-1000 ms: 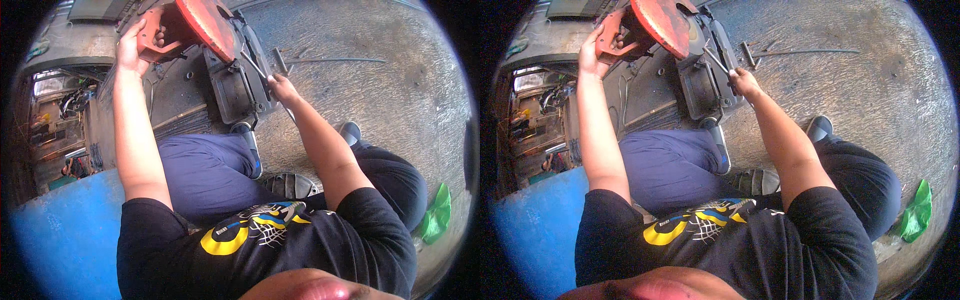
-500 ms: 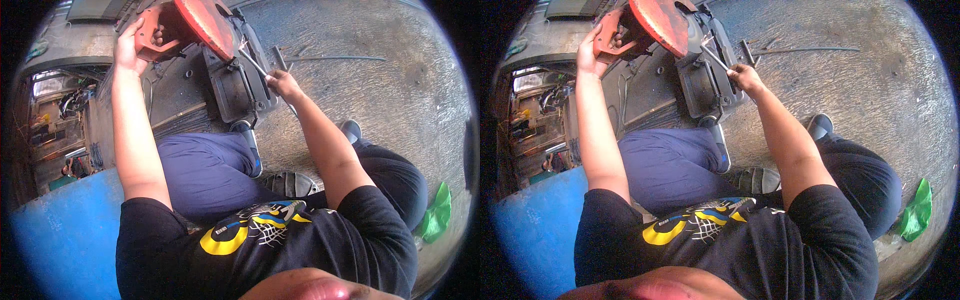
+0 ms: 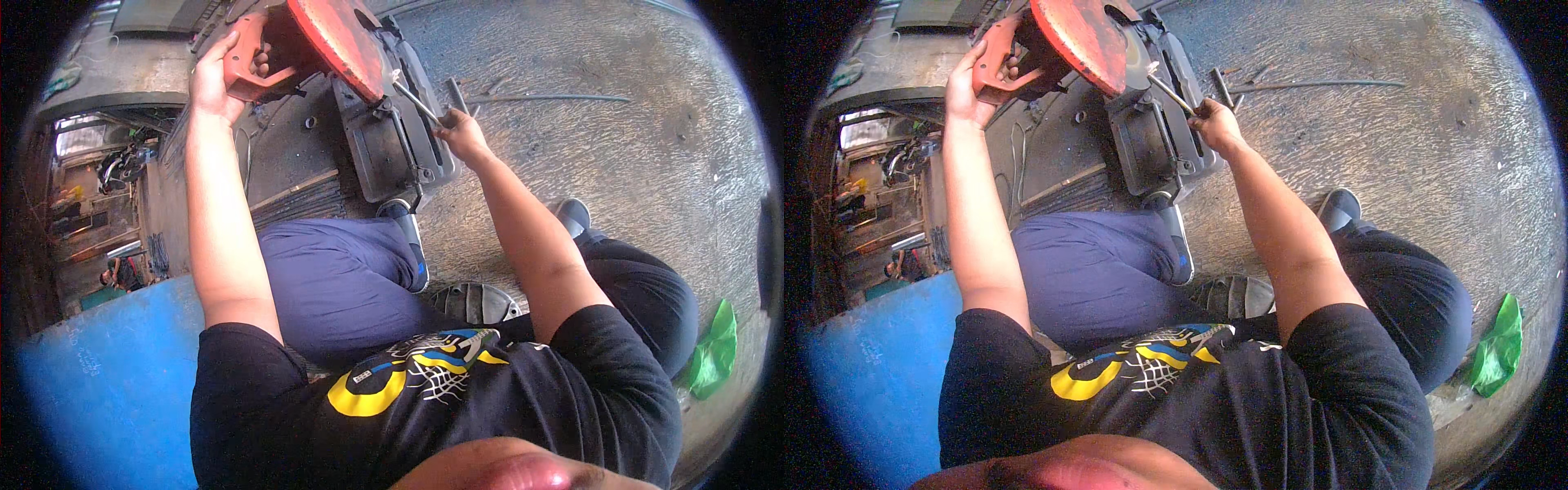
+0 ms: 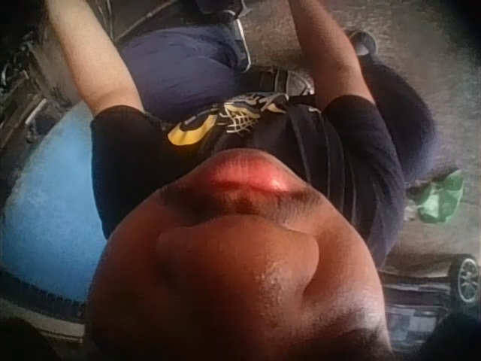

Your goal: Use a metal chop saw to cut multiple thin metal rods to a specific length.

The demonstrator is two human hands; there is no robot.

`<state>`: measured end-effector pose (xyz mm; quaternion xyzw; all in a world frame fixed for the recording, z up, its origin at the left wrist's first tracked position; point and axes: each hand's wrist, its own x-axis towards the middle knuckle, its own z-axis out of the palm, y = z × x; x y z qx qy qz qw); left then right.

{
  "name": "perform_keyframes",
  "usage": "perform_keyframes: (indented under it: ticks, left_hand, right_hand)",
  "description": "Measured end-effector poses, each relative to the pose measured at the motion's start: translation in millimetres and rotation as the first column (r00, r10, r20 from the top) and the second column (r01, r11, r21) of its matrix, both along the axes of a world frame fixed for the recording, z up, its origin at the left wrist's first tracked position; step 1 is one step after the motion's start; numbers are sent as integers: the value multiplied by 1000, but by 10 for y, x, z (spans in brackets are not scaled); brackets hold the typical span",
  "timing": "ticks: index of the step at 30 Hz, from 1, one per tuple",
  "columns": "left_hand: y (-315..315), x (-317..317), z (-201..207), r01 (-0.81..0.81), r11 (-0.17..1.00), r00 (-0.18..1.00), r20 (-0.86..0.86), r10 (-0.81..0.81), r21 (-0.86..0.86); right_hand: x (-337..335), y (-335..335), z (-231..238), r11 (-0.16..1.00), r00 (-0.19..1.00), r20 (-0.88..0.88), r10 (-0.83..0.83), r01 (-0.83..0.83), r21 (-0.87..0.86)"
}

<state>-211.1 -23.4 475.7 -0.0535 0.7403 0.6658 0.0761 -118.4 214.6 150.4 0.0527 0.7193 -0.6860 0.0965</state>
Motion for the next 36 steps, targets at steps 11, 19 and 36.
perform_keyframes:
  ticks: [11, 19, 36]
  left_hand:
    - [17, 28, 19, -23, 1000, 999, 21, 23, -10]
    - [-69, -18, -36, -4, 998, 1000, 20, 2, 59]
    - [28, 70, -4, -7, 1000, 1000, -27, 8, 28]
  right_hand:
    - [-169, 107, 1, 918, 998, -57, -40, 59, 391]
    - [-1055, 735, 541, 614, 975, -40, 217, -105, 782]
    - [-1311, 544, 593, 512, 915, -163, 368, -54, 857]
